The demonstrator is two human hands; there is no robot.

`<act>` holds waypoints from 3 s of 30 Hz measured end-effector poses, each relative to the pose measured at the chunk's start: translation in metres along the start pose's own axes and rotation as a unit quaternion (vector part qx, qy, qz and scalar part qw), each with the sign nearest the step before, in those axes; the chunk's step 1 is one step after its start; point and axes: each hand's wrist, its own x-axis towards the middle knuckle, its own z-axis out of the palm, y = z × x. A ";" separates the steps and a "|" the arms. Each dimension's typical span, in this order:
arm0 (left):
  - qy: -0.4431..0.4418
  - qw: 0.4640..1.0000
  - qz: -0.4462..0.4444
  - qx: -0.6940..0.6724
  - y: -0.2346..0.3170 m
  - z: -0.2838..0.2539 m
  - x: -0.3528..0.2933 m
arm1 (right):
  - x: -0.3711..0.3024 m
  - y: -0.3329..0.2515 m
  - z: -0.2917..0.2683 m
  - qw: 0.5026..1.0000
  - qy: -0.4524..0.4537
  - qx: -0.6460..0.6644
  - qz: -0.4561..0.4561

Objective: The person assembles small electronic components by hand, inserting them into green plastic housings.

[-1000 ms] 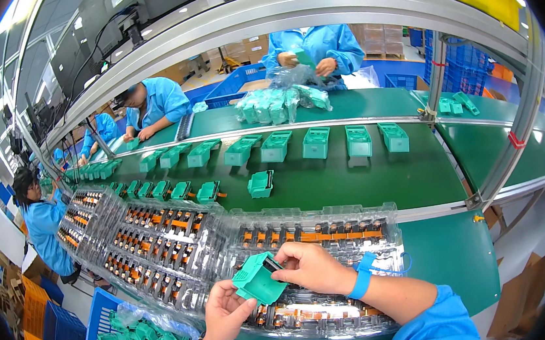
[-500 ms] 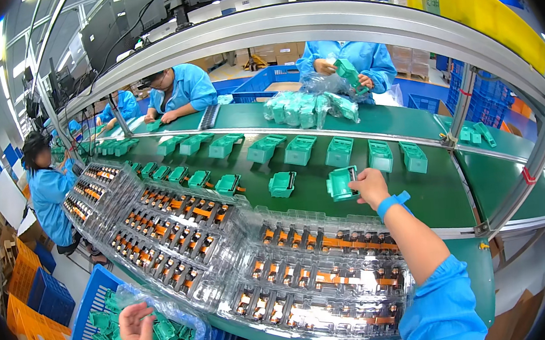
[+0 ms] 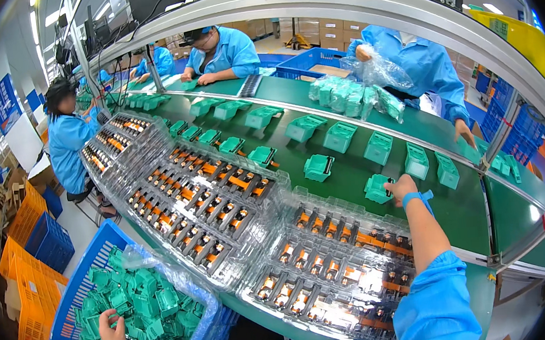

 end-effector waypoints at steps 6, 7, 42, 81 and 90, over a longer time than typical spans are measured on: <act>-0.056 0.992 0.064 0.093 -0.003 0.017 0.021 | -0.100 -0.041 -0.014 0.925 -0.167 0.248 -0.234; -0.070 0.980 0.129 0.137 -0.006 0.023 0.023 | -0.126 -0.046 -0.020 0.899 -0.251 0.245 -0.261; -0.347 0.815 0.248 0.392 0.018 0.113 0.056 | -0.266 -0.003 -0.016 0.796 -0.498 0.307 -0.156; -0.559 0.640 0.047 -0.525 0.281 0.187 -0.060 | -0.231 0.012 0.022 0.770 -0.487 0.380 -0.160; -0.572 0.658 -0.017 -0.490 0.271 0.200 -0.052 | -0.231 0.011 0.017 0.804 -0.310 0.285 -0.421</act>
